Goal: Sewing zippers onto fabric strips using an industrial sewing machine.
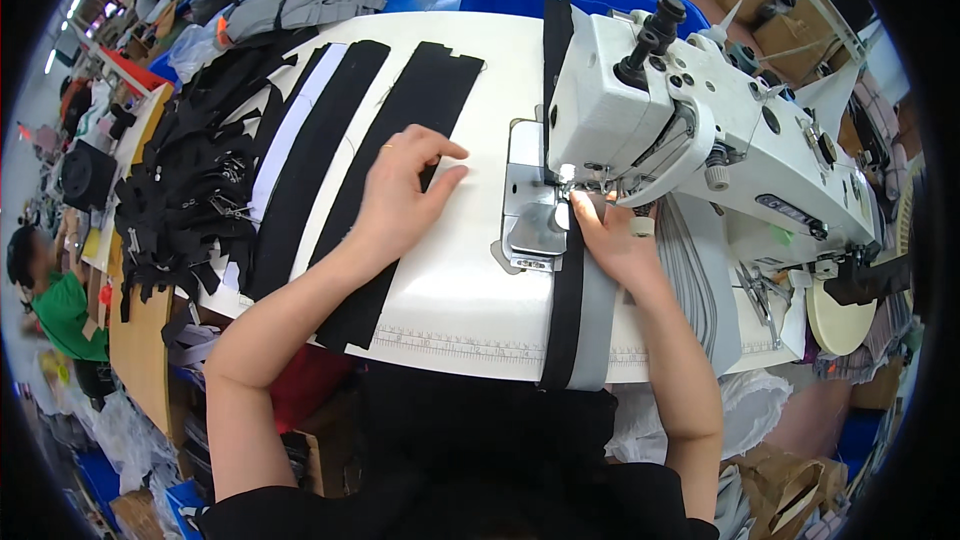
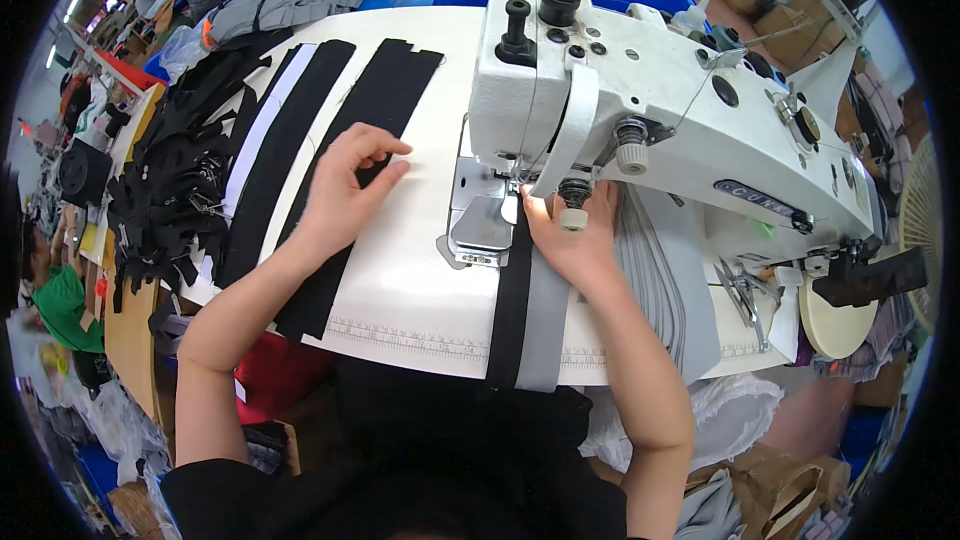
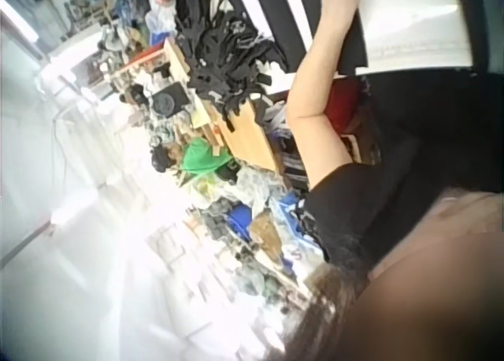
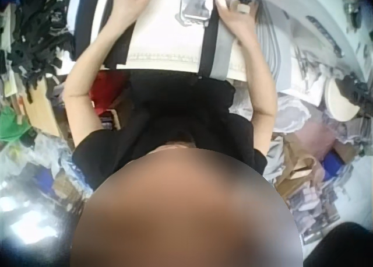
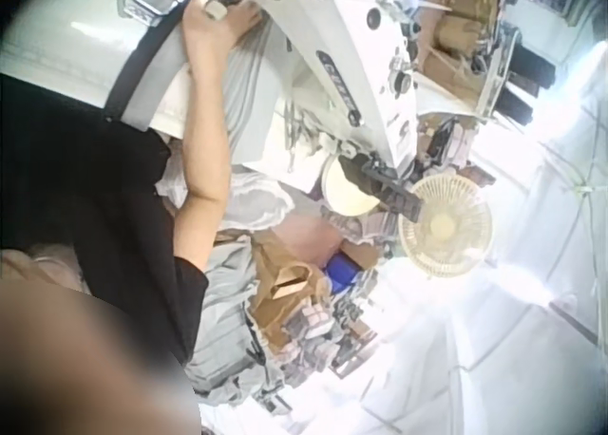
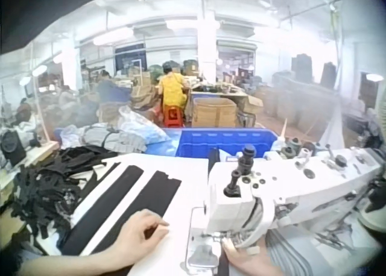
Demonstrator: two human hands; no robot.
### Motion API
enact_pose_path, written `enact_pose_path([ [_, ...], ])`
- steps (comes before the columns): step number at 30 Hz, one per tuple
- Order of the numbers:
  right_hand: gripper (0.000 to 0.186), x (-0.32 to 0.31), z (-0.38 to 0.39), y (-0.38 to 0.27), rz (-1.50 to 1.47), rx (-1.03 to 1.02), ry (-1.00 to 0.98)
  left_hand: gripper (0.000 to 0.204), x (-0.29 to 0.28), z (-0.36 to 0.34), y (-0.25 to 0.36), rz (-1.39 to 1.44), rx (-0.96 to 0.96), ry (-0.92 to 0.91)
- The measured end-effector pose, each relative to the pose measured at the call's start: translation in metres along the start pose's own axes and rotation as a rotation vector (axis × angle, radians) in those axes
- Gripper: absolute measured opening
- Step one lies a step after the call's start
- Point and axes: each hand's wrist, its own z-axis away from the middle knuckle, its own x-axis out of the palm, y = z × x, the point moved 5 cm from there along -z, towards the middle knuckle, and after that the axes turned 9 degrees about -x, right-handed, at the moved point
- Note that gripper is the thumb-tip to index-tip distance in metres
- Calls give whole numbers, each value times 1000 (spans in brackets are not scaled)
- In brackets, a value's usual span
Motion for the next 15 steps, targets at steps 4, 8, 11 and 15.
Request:
enact_pose_path([
  [4,60,2,1,1,-23,-6,-61,25,38,-12,25,-48,368,22],
  [8,71,20,5,25,-60,-108,93,29,85,-48,30,-31,534,-88],
  [11,75,26,7,24,38,-94,149,8,103,-76,28,-47,398,-180],
  [15,49,25,9,15,650,-281,193,12,112,-92,25,60,495,-5],
])
